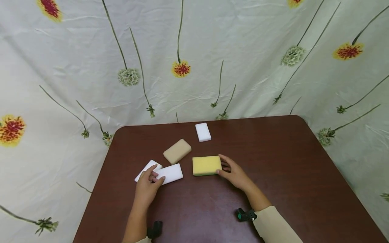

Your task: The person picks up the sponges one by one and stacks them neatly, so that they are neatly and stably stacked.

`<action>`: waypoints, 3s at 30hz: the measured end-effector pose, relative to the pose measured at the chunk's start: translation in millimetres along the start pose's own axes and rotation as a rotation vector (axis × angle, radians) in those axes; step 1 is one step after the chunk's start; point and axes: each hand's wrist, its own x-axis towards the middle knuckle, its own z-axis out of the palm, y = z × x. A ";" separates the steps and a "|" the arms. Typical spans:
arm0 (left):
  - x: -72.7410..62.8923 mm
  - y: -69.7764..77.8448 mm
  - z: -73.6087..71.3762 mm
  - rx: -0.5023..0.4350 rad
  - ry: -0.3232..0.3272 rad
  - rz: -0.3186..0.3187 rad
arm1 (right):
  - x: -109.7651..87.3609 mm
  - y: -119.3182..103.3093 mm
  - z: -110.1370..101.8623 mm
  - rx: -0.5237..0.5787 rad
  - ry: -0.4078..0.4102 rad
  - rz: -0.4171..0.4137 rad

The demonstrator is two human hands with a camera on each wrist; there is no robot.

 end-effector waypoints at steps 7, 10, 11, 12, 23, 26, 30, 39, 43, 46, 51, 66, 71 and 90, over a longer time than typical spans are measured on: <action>-2.8 -4.3 -6.8 0.076 -0.042 0.013 | 0.0 -0.7 -0.3 0.004 -0.003 0.004; -2.8 -5.5 -8.9 0.112 -0.078 0.014 | -0.3 -0.5 -0.4 0.004 0.000 0.007; -2.5 -6.0 -9.2 0.127 -0.091 0.013 | -0.3 -0.2 -0.3 0.004 0.001 0.005; -2.0 -6.3 -9.4 0.136 -0.102 0.011 | -0.3 -0.2 -0.4 0.005 0.002 0.006; 2.3 -7.0 -8.7 0.182 -0.149 0.012 | 0.2 0.3 -0.4 0.005 0.004 0.003; 2.5 -6.7 -8.3 0.204 -0.148 0.019 | 0.3 1.2 -0.4 -0.001 0.006 -0.002; 2.9 -5.9 -7.8 0.223 -0.139 0.030 | 0.7 2.5 -0.1 -0.006 0.008 -0.002; 3.3 -8.6 -9.0 0.186 -0.138 0.024 | 0.2 2.6 0.0 -0.004 0.005 0.004; 3.4 -8.4 -9.7 0.171 -0.125 0.030 | -0.5 1.4 -0.4 0.004 0.004 0.013; 3.6 -8.2 -9.8 0.156 -0.105 0.029 | -0.4 1.6 -0.6 0.002 0.003 0.014; 3.9 -8.7 -10.3 0.127 -0.102 0.022 | 0.0 2.6 -0.6 -0.006 0.004 0.006; 5.1 -6.3 -10.0 0.061 -0.114 -0.008 | 0.0 5.7 0.4 -0.019 0.013 -0.011; 3.2 1.8 -2.8 0.027 -0.101 -0.002 | -0.2 5.6 0.6 -0.013 0.012 -0.012; 2.8 26.9 28.2 -0.085 -0.132 0.076 | 0.6 6.0 0.4 -0.014 0.012 -0.014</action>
